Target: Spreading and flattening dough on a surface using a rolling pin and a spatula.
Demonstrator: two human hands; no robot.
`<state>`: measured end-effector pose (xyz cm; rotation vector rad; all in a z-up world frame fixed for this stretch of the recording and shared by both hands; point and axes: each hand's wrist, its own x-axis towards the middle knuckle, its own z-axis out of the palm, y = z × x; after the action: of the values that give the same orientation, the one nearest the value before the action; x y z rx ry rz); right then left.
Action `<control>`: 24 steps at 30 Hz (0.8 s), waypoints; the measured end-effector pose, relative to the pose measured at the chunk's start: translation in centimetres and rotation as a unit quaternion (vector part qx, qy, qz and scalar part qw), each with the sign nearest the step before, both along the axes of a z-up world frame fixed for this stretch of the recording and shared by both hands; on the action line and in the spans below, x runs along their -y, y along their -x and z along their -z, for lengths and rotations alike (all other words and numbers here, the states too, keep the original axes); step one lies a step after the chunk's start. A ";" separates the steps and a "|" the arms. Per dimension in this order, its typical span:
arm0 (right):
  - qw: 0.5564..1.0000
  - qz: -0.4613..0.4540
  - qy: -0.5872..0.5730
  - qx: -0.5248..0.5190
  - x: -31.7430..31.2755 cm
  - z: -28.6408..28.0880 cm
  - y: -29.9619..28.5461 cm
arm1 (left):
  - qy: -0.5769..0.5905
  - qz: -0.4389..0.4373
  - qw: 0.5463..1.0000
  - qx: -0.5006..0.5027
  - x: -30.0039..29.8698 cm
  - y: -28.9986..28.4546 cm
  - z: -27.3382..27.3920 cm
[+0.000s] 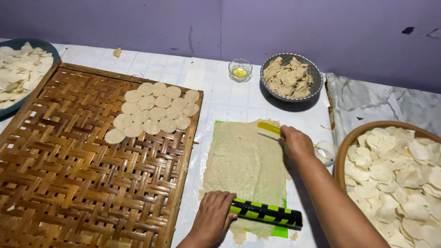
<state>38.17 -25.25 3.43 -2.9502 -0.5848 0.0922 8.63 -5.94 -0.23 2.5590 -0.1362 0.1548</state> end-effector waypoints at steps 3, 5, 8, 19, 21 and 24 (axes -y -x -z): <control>0.998 -0.045 -0.048 0.010 -1.0 2.0 -2.8 | 0.010 0.024 0.999 -0.027 -0.4 -0.5 -1.2; 0.999 -0.038 -0.038 -0.010 -1.9 1.8 -3.7 | 0.016 0.021 0.998 -0.062 -0.4 -0.8 -1.2; 0.998 -0.043 -0.029 -0.021 -2.1 3.0 -4.8 | 0.016 0.022 0.997 -0.072 -0.4 -0.9 0.1; 0.998 -0.055 -0.011 0.033 -2.4 3.9 -5.9 | 0.025 0.014 0.999 -0.041 -0.4 -0.9 1.4; 0.998 -0.041 -0.013 0.040 -2.3 4.5 -7.0 | 0.030 0.018 0.998 -0.051 -0.4 -0.9 1.3; 0.997 -0.003 -0.034 0.063 -1.0 5.8 -8.8 | 0.034 0.017 0.998 -0.054 -0.4 -1.0 1.6</control>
<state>46.97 -24.24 -2.41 -2.9031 -0.5996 -0.1125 9.58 -5.53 -1.81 2.4900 -0.1320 0.0085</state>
